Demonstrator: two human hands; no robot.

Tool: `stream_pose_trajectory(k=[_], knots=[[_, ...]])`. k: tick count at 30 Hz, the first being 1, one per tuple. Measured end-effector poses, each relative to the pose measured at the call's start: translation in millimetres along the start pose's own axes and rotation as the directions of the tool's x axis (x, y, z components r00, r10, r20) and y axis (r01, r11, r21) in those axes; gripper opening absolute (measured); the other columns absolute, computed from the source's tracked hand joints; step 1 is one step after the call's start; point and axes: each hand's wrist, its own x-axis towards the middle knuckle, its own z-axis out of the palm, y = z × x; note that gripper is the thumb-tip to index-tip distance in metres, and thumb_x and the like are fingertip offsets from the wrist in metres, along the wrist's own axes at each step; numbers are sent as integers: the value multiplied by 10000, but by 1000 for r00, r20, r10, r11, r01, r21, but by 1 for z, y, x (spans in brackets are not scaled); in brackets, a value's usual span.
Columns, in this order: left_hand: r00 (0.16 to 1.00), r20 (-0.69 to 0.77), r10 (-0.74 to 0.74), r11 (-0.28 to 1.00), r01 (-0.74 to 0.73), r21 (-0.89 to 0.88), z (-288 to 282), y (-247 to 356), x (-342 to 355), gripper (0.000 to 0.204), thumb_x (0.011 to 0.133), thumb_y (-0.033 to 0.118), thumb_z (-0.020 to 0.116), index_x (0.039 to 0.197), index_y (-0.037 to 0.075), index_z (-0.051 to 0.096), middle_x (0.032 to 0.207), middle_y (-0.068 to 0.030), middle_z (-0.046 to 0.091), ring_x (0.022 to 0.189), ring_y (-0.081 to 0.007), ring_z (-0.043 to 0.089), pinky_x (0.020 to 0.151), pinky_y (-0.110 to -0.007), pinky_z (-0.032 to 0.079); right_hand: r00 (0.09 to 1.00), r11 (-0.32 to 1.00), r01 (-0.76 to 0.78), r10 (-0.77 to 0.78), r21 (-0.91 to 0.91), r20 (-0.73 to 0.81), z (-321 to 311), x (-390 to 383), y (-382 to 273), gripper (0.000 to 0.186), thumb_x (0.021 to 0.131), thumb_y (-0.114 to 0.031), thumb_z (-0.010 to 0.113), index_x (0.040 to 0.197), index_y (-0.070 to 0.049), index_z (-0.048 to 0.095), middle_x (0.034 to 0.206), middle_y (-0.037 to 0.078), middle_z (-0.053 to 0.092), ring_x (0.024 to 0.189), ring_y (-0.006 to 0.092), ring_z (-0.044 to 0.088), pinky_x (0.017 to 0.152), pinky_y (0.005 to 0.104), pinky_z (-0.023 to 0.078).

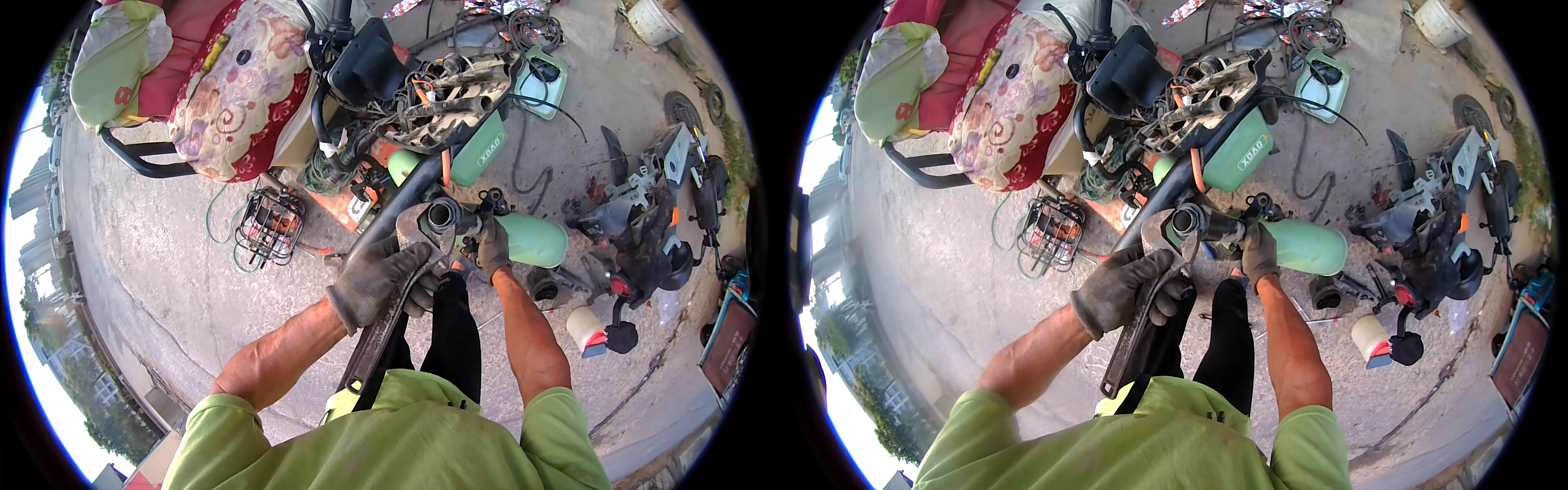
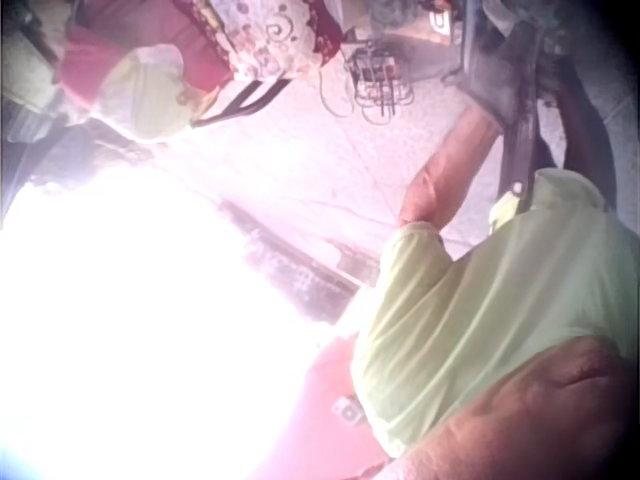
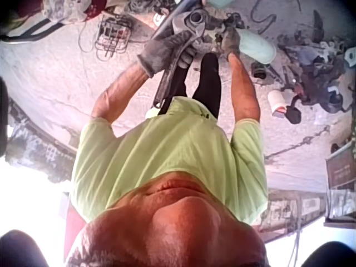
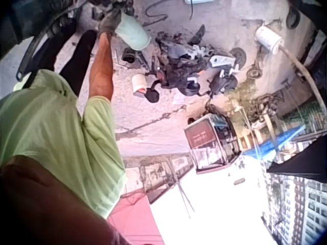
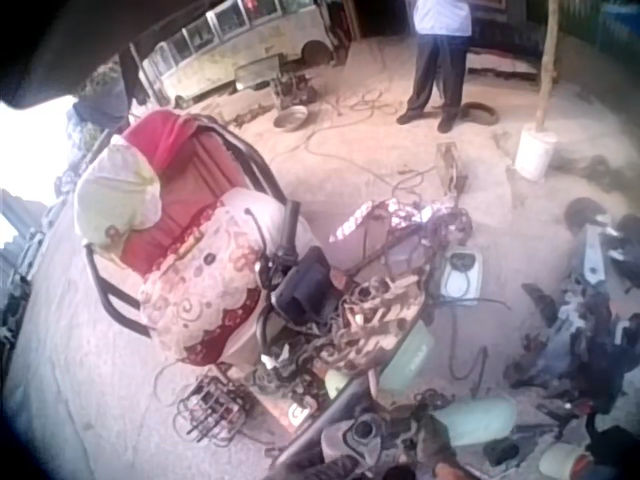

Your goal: The person uses a wrench to loosen and tighten a bolt on the front fork of a green moped. They repeatedly adjust the tool and the bolt, then remove the wrench and inspect the area.

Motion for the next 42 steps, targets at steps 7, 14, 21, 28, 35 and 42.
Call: stream_pose_trajectory(k=[7, 14, 21, 28, 35, 42], knots=[[999, -32, 25, 945, -13, 326, -6, 24, 8, 374, 1067, 344, 593, 1115, -26, 620, 829, -122, 719, 568, -203, 694, 450, -306, 559, 990, 994, 111, -110, 13, -93, 11, -4, 22, 503, 1067, -465, 475, 1142, 4, 640, 879, 67, 666, 762, 159, 647, 688, 358, 547], [979, 183, -91, 645, -82, 760, -55, 82, 55, 359, 987, 326, 708, 1083, -19, 678, 816, -95, 739, 548, -153, 672, 472, -276, 541, 979, 960, -200, 185, 195, 90, 4, -8, -14, 507, 1070, -495, 476, 1158, -32, 662, 929, 37, 687, 736, 120, 658, 594, 305, 561], [970, 160, -181, 609, -17, 793, -33, 112, 49, 320, 970, 272, 735, 1087, -22, 684, 794, -86, 726, 567, -148, 678, 464, -275, 531, 992, 990, -13, 31, 144, -121, 7, -1, 23, 571, 1067, -514, 457, 1110, 21, 651, 804, 53, 628, 689, 132, 559, 642, 325, 480], [1000, -15, 6, 947, 0, 321, -18, 22, 0, 347, 1055, 323, 613, 1118, -17, 644, 837, -103, 720, 562, -174, 682, 469, -285, 558, 988, 990, -24, 45, 136, -151, 19, -13, -16, 633, 1052, -549, 460, 1085, 56, 641, 811, 103, 637, 702, 184, 580, 668, 393, 499], [995, -75, 63, 995, -68, -68, 19, -12, 4, 363, 1074, 354, 578, 1176, 8, 617, 913, -116, 720, 677, -187, 715, 580, -326, 627, 880, 892, 293, -392, -345, -267, 27, -16, 21, 427, 1075, -350, 467, 1200, 31, 615, 986, 183, 691, 819, 347, 644, 762, 452, 515], [994, -91, 58, 981, -73, -182, 37, -18, 3, 335, 1082, 332, 564, 1157, 12, 633, 976, -127, 727, 702, -190, 719, 553, -323, 603, 791, 889, 308, -438, -340, -427, 47, -8, 64, 418, 1084, -309, 444, 1323, 18, 550, 1156, 224, 658, 1030, 390, 636, 928, 433, 494]])
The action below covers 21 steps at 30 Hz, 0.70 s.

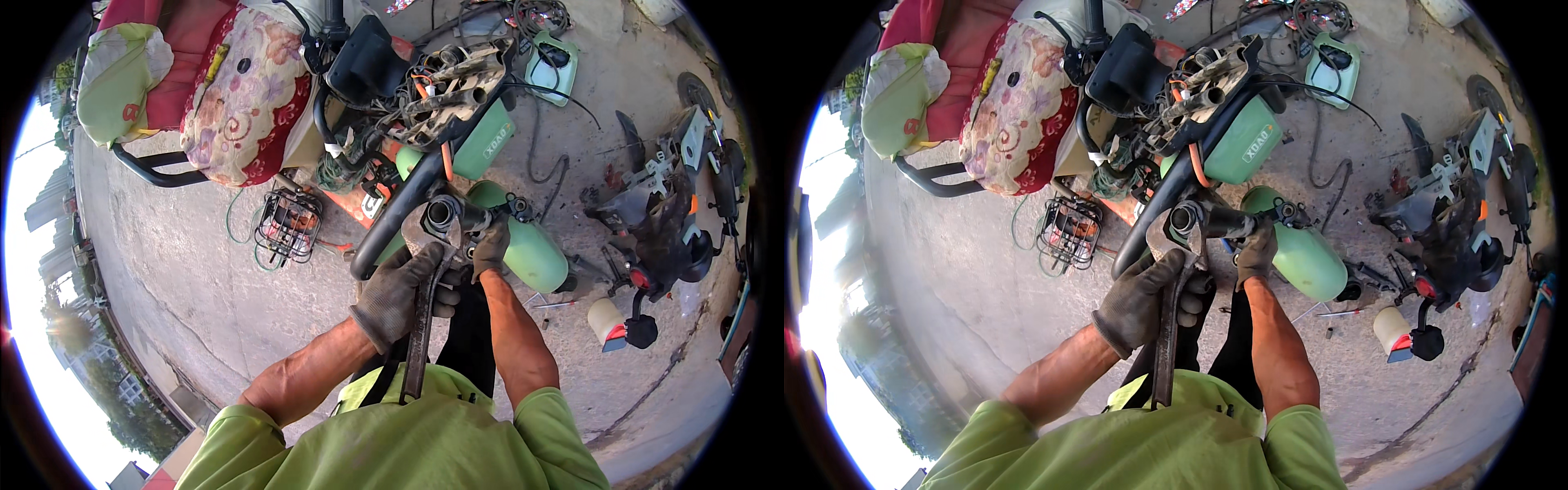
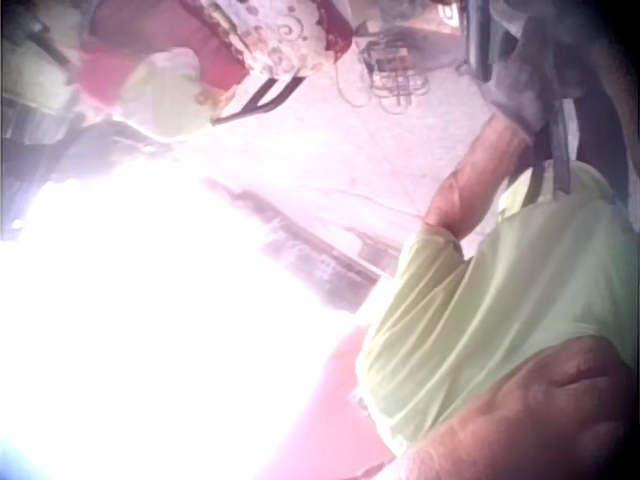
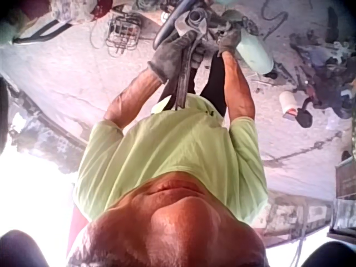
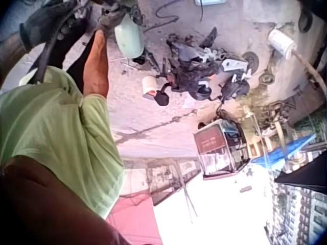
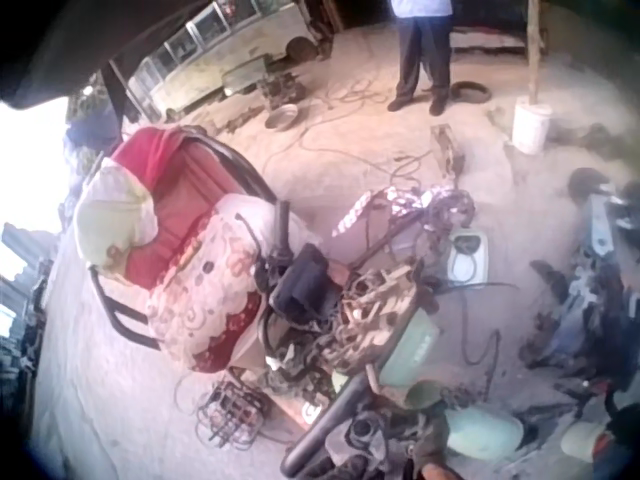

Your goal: The person uses a wrench to loosen and tighten a bolt on the front fork of a green moped. They repeatedly adjust the tool and the bolt, then remove the wrench and inspect the area.

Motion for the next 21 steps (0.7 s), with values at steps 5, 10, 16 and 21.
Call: stream_pose_trajectory(k=[5, 10, 16, 21], knots=[[1000, -12, -27, 988, 29, 154, -19, 15, 4, 325, 1069, 328, 591, 1134, 12, 632, 920, -137, 735, 632, -187, 704, 500, -308, 575, 913, 873, -399, 349, 281, 210, -7, 13, -38, 609, 1080, -505, 388, 1171, 57, 607, 1036, 197, 691, 925, 332, 653, 874, 429, 507], [995, 80, -59, 967, 37, 252, -27, 34, 8, 419, 1036, 392, 632, 1178, -1, 609, 901, -144, 749, 616, -204, 696, 518, -329, 549, 946, 895, -326, 310, 305, 99, -4, 6, -33, 596, 1084, -506, 379, 1115, 46, 604, 1008, 177, 681, 898, 317, 646, 854, 430, 506], [967, 187, -170, 766, 10, 643, -49, 80, 27, 413, 1023, 369, 661, 1148, -23, 628, 870, -148, 754, 567, -184, 680, 464, -295, 528, 962, 945, -265, 245, 190, 119, -7, 5, -36, 598, 1087, -508, 378, 1128, 46, 600, 1007, 167, 669, 893, 293, 641, 854, 417, 505], [935, 184, -303, 389, -55, 919, -34, 146, 61, 304, 949, 219, 751, 1134, -13, 688, 829, -104, 752, 558, -139, 671, 471, -273, 536, 942, 957, -249, 204, 150, 265, -14, 4, -2, 428, 1065, -218, 417, 1434, -2, 441, 1312, 175, 570, 1168, 290, 581, 1019, 403, 465]])
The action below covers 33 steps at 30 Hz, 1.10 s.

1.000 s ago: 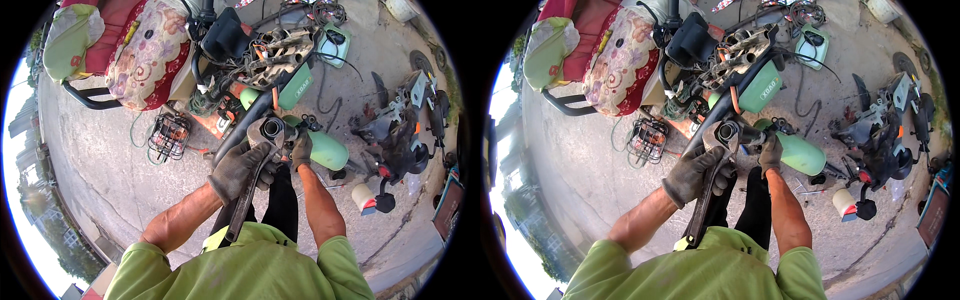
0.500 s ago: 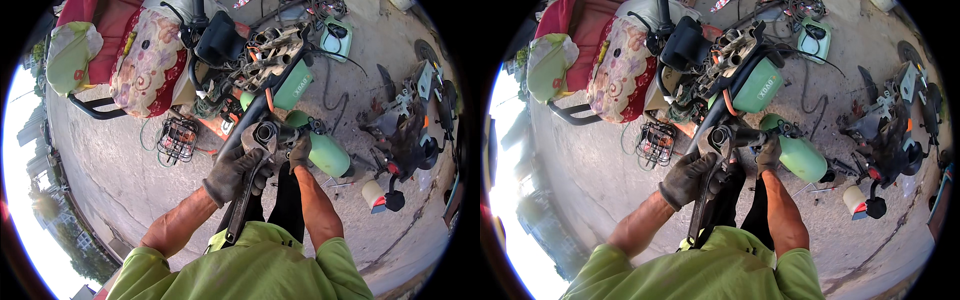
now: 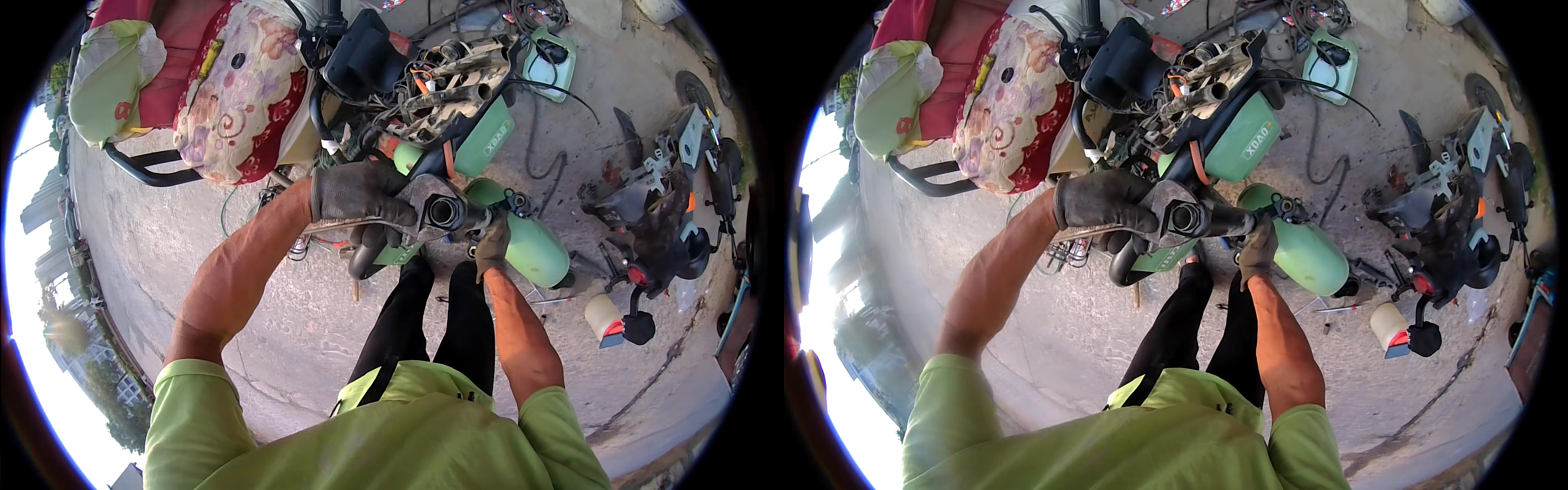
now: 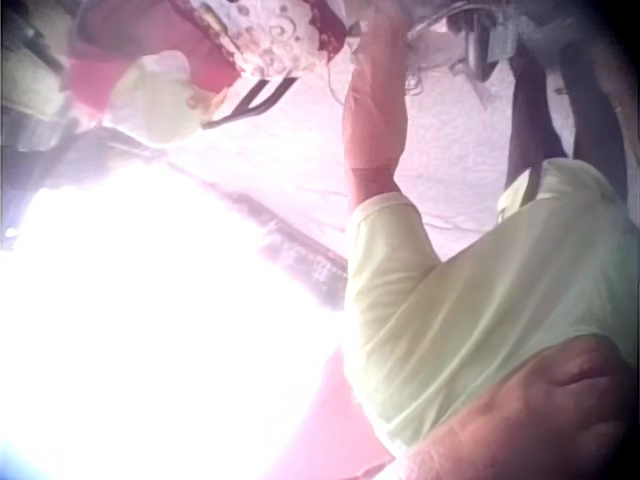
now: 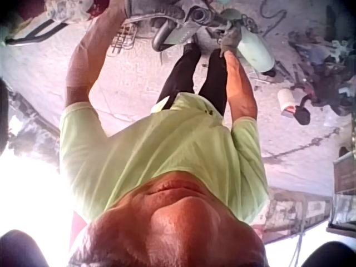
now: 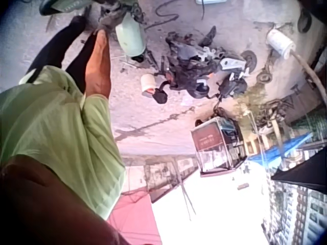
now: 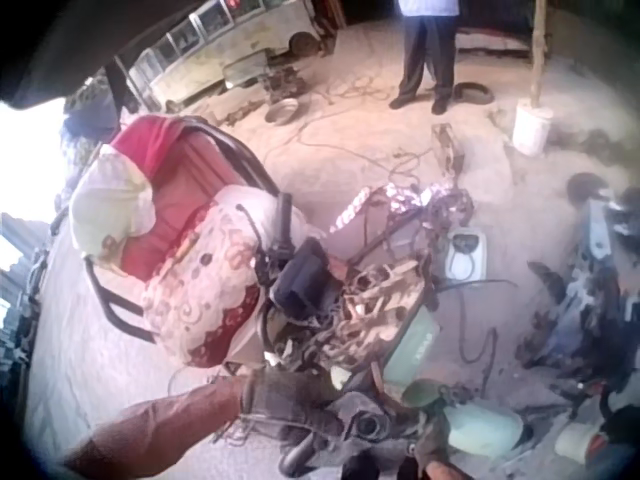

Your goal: The person uses a wrench to loosen and tighten a bolt on the front fork of a green moped. They repeatedly adjust the tool and the bolt, then remove the wrench and inspect the area.

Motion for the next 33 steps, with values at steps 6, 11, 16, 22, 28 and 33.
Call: stream_pose_trajectory(k=[6, 11, 16, 22, 28, 33], knots=[[995, -101, -27, 930, 62, 361, -7, 31, -13, 288, 942, 225, 735, 1141, 22, 696, 814, -73, 736, 551, -114, 658, 466, -269, 534, 991, 985, -25, 46, 168, -123, 9, 3, -23, 595, 1088, -512, 415, 1163, 42, 620, 1059, 122, 690, 952, 220, 629, 915, 376, 483], [962, -272, -21, 964, -53, -260, 50, -19, -41, 328, 1000, 281, 696, 1098, -28, 648, 828, -102, 729, 567, -160, 683, 452, -272, 542, 978, 940, -169, 197, 297, -66, 5, 5, -26, 607, 1090, -515, 418, 1184, 48, 624, 1072, 123, 708, 962, 221, 649, 923, 379, 490], [944, -327, -51, 664, -212, -717, 120, -42, -24, 273, 1075, 256, 577, 1140, -5, 622, 887, -143, 741, 613, -197, 711, 511, -318, 597, 990, 969, -43, 74, 245, -118, 16, 4, -22, 636, 1091, -523, 404, 1191, 69, 613, 1070, 140, 711, 962, 251, 658, 929, 396, 494], [921, -389, -23, 489, -329, -808, 154, -33, -6, 326, 1082, 326, 563, 1167, 15, 610, 906, -136, 739, 643, -213, 718, 545, -344, 612, 984, 978, -126, 144, 167, -103, 16, 2, -7, 538, 1101, -419, 406, 1338, 57, 493, 1207, 157, 651, 1083, 296, 624, 1004, 410, 462], [933, -361, -7, 697, -254, -670, 132, -36, -7, 346, 1079, 360, 566, 1129, 25, 633, 844, -105, 721, 594, -189, 686, 504, -322, 572, 994, 951, -54, 80, 303, -76, 18, 4, -4, 613, 1096, -514, 412, 1310, 37, 574, 1183, 110, 673, 1067, 223, 624, 962, 390, 485], [960, -269, -75, 847, -81, -526, 95, -24, -17, 352, 1082, 349, 556, 1105, 6, 634, 830, -113, 724, 565, -178, 674, 459, -307, 551, 979, 912, -200, 203, 359, 28, 3, 6, -38, 616, 1089, -543, 423, 1256, 21, 605, 1116, 92, 690, 1007, 196, 628, 897, 386, 501]])
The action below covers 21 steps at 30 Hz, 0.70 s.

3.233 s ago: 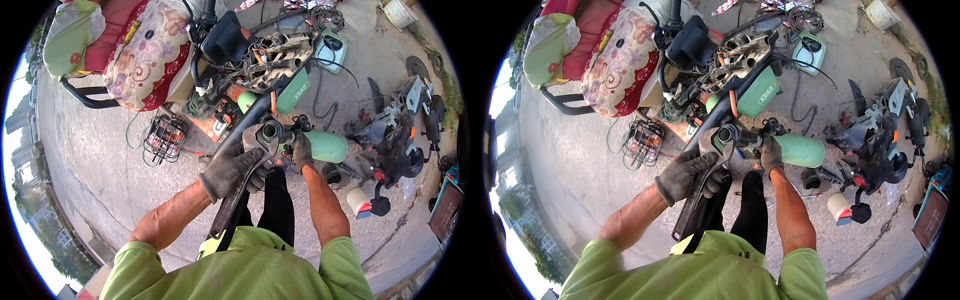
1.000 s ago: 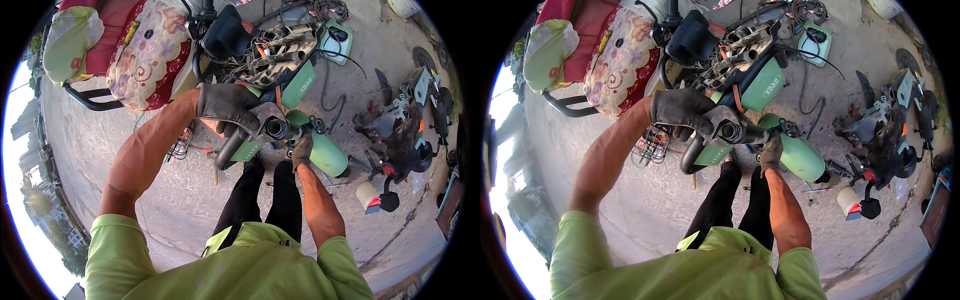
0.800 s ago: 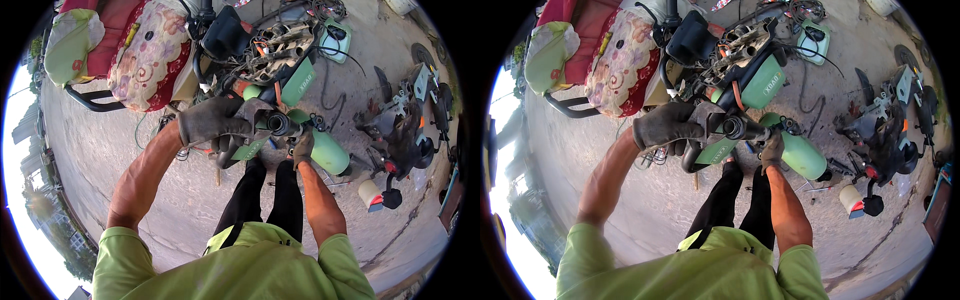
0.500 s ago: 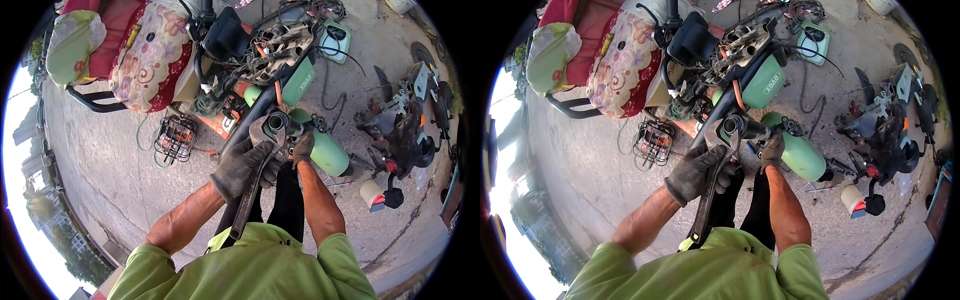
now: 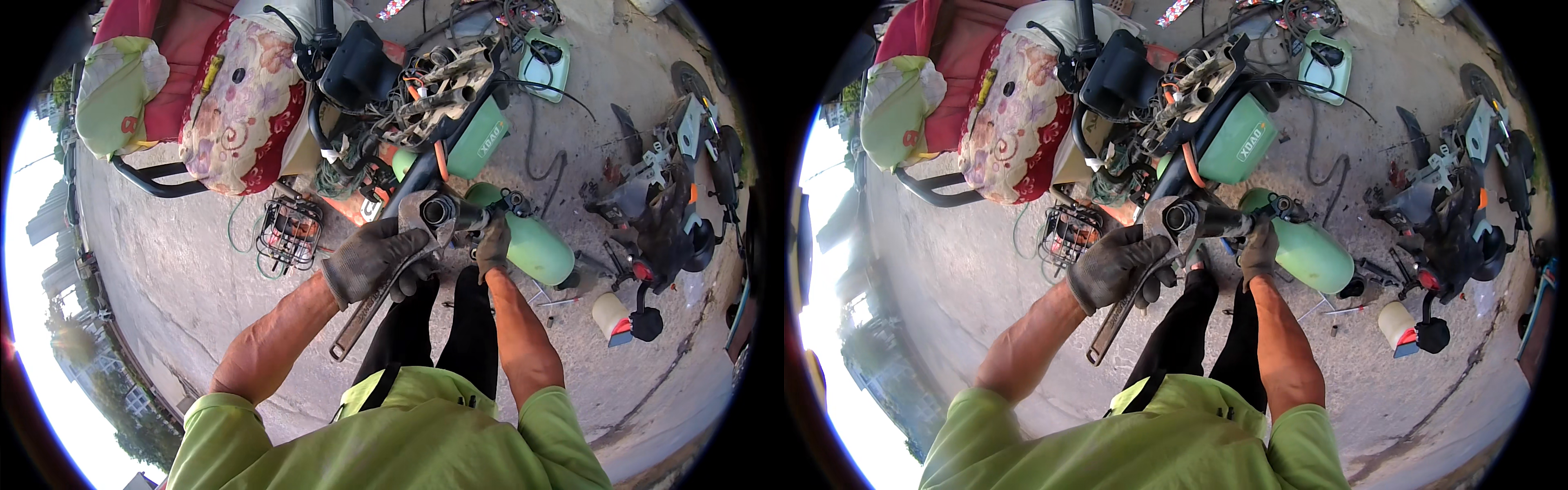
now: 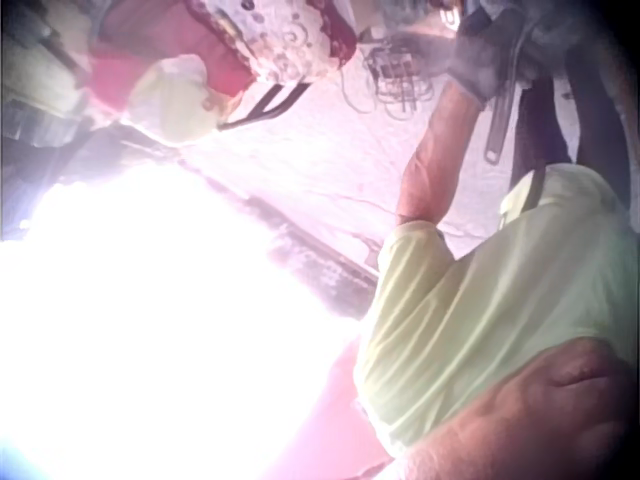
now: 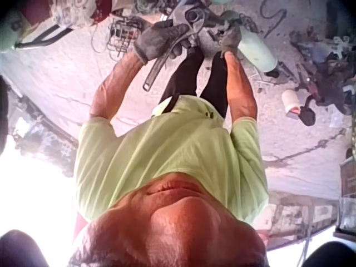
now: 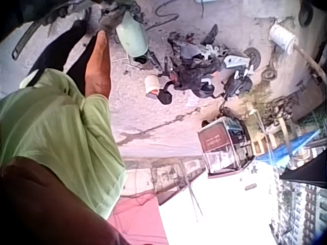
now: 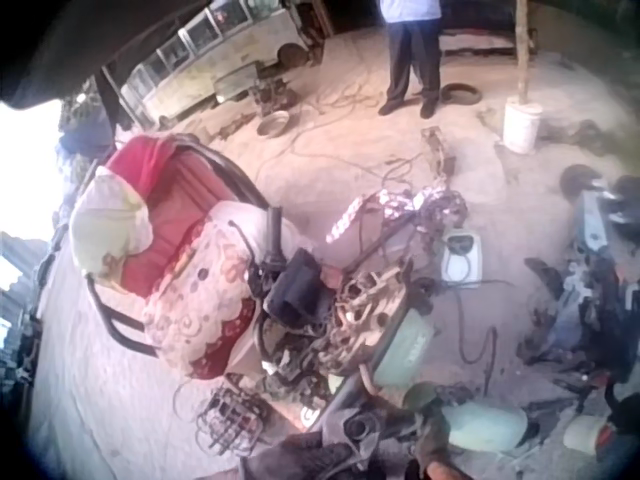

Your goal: The person uses a wrench to loosen and tighten a bolt on the front fork of a green moped. They repeatedly adjust the tool and the bolt, then remove the wrench and inspect the area.

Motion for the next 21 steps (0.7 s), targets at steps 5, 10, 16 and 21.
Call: stream_pose_trajectory(k=[5, 10, 16, 21], knots=[[999, 41, 10, 998, -13, 60, -6, 3, 3, 358, 1069, 363, 583, 1116, 11, 620, 822, -118, 728, 565, -177, 677, 450, -302, 541, 996, 999, 23, -20, 29, -83, 6, -1, 0, 607, 1083, -532, 419, 1191, 34, 611, 1035, 133, 689, 895, 250, 640, 839, 399, 505], [995, 103, 16, 999, -19, 32, -16, 3, 5, 380, 1046, 381, 621, 1123, 10, 605, 822, -126, 732, 544, -180, 676, 437, -286, 530, 991, 984, 113, -121, -134, -50, 6, -2, -12, 561, 1079, -494, 431, 1156, 31, 615, 994, 130, 682, 870, 261, 643, 802, 403, 513], [989, 146, -17, 1000, 16, 7, -22, 2, 11, 380, 1029, 357, 650, 1141, -4, 605, 818, -139, 732, 550, -187, 683, 442, -276, 529, 974, 936, 206, -224, -286, -29, 0, -5, -6, 527, 1076, -466, 433, 1124, 28, 609, 959, 126, 677, 833, 254, 655, 760, 397, 520], [965, 249, -80, 916, -27, 399, -57, 48, 38, 398, 952, 275, 763, 1174, -30, 638, 828, -107, 728, 565, -152, 675, 469, -255, 530, 979, 954, 186, -200, -236, -37, -3, 1, 8, 529, 1077, -475, 421, 1118, 23, 594, 909, 107, 677, 753, 218, 665, 671, 363, 537]])
